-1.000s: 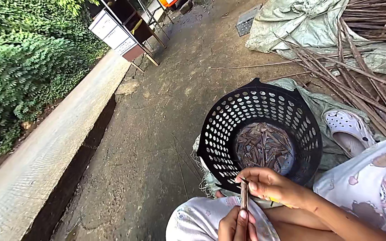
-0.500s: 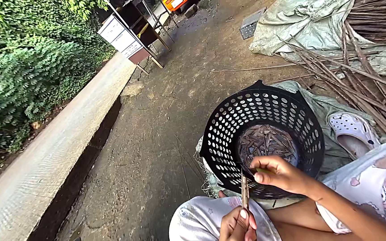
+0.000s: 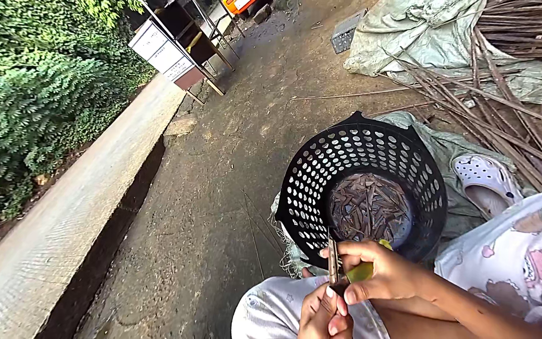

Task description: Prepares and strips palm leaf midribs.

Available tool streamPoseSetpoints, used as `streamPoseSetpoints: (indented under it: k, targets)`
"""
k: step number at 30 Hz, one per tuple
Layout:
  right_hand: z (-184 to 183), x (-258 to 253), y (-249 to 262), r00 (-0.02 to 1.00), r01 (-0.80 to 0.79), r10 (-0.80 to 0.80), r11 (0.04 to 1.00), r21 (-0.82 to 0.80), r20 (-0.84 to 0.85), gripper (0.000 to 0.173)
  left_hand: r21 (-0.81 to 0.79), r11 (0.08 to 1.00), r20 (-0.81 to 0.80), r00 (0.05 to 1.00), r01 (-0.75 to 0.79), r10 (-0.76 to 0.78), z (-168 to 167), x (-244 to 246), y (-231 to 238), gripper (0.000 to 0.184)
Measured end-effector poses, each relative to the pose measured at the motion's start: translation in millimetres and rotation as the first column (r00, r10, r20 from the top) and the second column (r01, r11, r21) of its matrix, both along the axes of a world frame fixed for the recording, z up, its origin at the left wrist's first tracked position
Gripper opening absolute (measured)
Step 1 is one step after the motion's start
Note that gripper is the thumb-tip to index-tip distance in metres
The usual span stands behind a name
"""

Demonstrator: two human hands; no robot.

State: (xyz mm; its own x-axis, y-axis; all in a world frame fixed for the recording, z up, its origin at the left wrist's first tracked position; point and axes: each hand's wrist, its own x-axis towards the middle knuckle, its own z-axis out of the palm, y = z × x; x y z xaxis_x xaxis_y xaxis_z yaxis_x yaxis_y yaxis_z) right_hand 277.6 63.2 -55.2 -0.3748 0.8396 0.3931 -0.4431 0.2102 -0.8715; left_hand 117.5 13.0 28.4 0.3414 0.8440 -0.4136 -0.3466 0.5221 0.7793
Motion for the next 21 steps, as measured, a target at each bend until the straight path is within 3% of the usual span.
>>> streamPoseSetpoints:
  k: [5,7,9,11,13,15,17,19,21]
  targets:
    - [6,5,11,0.940,0.341,-0.340,0.938,-0.060,0.017,0.047,-0.001,0.999,0.015,0.998,0.053,-0.053,-1,-2,-3,0.045]
    - [9,17,20,0.919,0.394,-0.392,0.916,-0.077,0.042,0.047,-0.016,0.999,0.009,0.999,0.038,-0.038,-4,-5,-6,0.047]
    - [11,23,17,0.960,0.273,-0.267,0.959,-0.080,0.079,0.059,-0.036,0.999,0.006,1.000,0.010,-0.010,-6,-6,-6,0.048]
    - [12,22,10,0.993,0.027,-0.015,0.994,-0.102,0.120,0.074,-0.047,0.999,0.025,1.000,0.004,-0.003,-5,-4,-4,0.049]
    - [10,15,7,0.969,-0.201,0.218,0.969,-0.144,0.113,0.081,-0.048,0.998,0.070,0.997,0.028,-0.025,-4,-4,-3,0.047]
    - [8,6,5,0.958,-0.280,0.286,0.947,-0.158,0.019,0.071,-0.046,0.997,0.134,0.989,0.066,-0.059,-5,-6,-2,0.042]
    - [4,0,5,0.963,-0.256,0.242,0.959,-0.123,-0.118,0.048,-0.049,0.995,0.184,0.980,0.089,-0.078,-7,-8,-2,0.037]
    - [3,-2,7,0.969,-0.170,0.147,0.980,-0.103,-0.199,0.030,-0.046,0.994,0.194,0.977,0.102,-0.091,-7,-8,-2,0.036]
    - [8,1,10,0.981,-0.037,0.001,0.983,-0.180,-0.196,0.021,-0.045,0.993,0.192,0.977,0.107,-0.097,-8,-9,-3,0.035]
